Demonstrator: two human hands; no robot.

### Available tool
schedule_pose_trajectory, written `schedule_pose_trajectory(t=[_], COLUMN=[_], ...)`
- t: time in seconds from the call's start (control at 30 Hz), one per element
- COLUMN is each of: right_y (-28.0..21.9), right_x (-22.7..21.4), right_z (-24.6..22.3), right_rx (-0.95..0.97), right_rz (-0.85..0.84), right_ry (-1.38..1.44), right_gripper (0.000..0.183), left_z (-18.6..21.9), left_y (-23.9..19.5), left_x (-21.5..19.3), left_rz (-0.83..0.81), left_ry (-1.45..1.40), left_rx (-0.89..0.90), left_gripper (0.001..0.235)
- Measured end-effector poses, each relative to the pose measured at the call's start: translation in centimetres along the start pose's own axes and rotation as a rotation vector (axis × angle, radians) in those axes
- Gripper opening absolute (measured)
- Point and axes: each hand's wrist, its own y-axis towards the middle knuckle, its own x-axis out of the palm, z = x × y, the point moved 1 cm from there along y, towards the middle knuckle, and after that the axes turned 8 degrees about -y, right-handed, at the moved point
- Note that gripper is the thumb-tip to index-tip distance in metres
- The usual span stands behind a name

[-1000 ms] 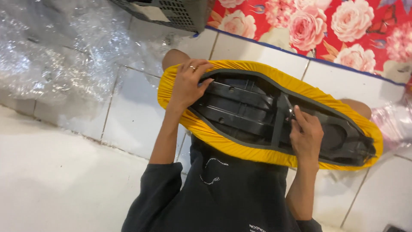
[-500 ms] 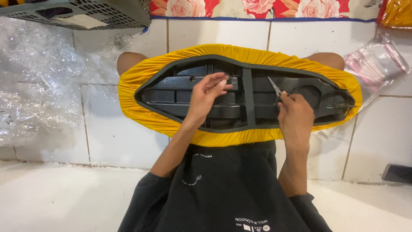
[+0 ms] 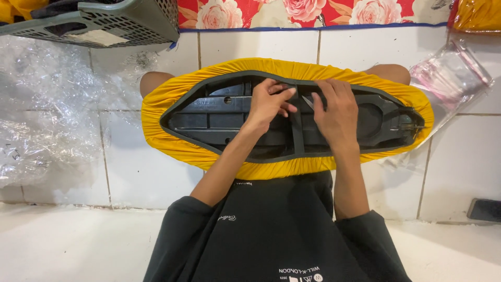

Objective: The person sits on the floor and uses scissors to cut a yellow fabric cover attached to a black plastic object. They trim the fabric along the edges and around the internal ridges of the object, occasionally pulling away the cut pieces.

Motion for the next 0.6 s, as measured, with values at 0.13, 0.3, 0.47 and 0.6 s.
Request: schedule_pose_trajectory(t=[0.13, 0.3, 0.47, 0.6], right_y=[1.8, 2.9, 4.5, 6.0], right_x=[3.4, 4.1, 4.6, 3.7], right_z=[1.2, 2.1, 2.9, 2.4], right_rx=[-0.106, -0.114, -0.067, -0.038], right_rz=[-0.057, -0.044, -0.108, -0.176], right_ry=[0.046, 0.217, 0.329, 0.47], right_gripper=[0.036, 0.01, 0.016, 0.021], left_z=[-1.0, -3.2, -4.2, -3.0], left_y=[-0.2, 0.8, 2.0, 1.4], left_x=[0.4, -1.3, -2.6, -2.2], left_rz=[-0.037, -0.064, -0.096, -0.054], left_ry=[0.188, 0.314, 0.39, 0.443], left_rx=[0.056, 0.28, 0.359, 0.338], left_gripper=[0.078, 0.061, 0.057, 0.052])
